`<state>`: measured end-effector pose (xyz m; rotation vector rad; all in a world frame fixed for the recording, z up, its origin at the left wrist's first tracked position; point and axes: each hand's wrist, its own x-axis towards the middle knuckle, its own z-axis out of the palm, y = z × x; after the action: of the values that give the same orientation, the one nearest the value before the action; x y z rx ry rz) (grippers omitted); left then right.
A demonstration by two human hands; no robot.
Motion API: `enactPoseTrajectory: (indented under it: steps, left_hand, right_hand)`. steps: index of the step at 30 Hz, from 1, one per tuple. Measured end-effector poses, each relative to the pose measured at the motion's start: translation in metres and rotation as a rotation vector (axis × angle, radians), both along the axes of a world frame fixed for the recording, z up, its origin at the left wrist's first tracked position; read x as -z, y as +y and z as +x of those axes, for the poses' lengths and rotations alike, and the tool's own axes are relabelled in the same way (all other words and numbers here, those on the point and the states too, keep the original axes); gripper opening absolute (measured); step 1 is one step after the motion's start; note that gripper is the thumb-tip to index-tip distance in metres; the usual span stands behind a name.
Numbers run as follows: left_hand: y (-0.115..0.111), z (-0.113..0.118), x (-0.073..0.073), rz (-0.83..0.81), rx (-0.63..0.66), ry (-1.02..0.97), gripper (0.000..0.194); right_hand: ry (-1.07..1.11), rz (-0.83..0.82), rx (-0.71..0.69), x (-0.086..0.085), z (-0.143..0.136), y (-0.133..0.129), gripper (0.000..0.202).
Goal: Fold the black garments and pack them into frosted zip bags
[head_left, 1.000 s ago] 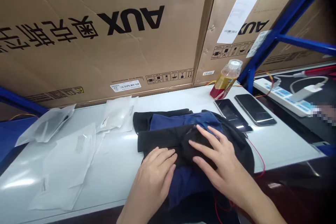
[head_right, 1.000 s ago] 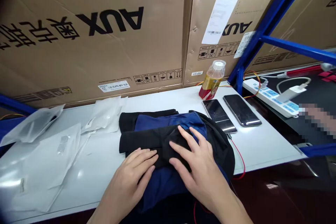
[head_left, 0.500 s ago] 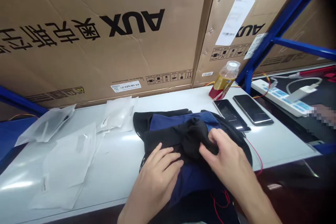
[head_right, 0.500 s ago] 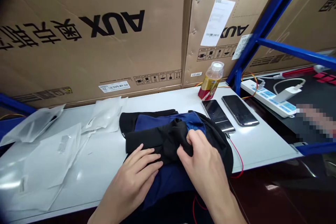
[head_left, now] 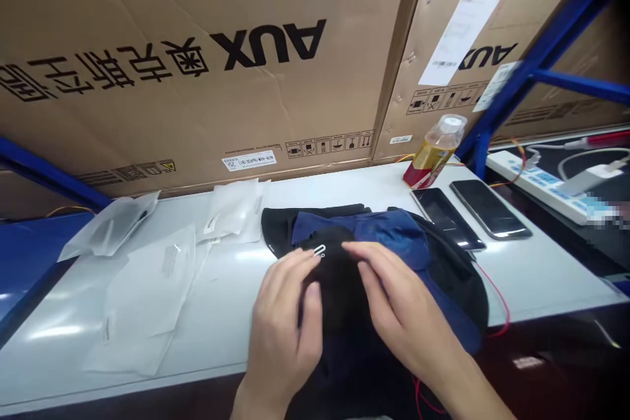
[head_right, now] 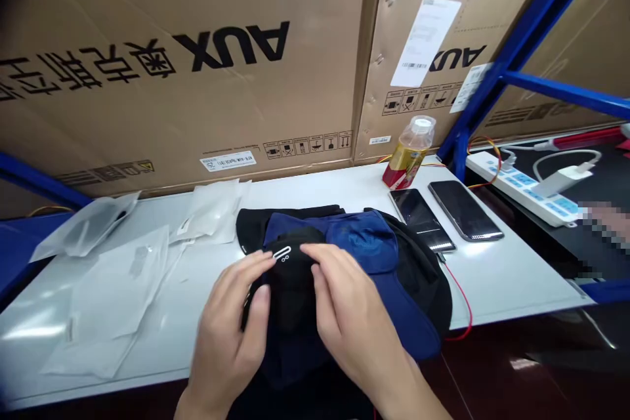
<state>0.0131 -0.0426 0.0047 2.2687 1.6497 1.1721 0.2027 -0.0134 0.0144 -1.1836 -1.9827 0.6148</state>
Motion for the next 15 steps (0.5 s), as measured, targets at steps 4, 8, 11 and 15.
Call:
enactPoseTrajectory:
  steps: [4,8,11,15]
  left_hand:
    - [0.017,0.023,0.022,-0.158,0.013,0.316,0.058]
    - [0.023,0.026,0.048,-0.193,0.000,0.428,0.059]
    - [0.022,0.020,0.054,-0.196,0.018,0.435,0.060]
    - [0.021,0.016,0.053,-0.209,0.044,0.445,0.060]
  right_hand:
    - [-0.215,0.131,-0.007,0.035,-0.004,0.016,0.053]
    - [-0.338,0.076,-0.027,0.068,-0.011,0.019,0.055]
    - [-0.326,0.096,0.040,0.074,-0.013,0.015,0.057]
    - [-0.354,0.041,-0.040,0.069,-0.012,0.016,0.056]
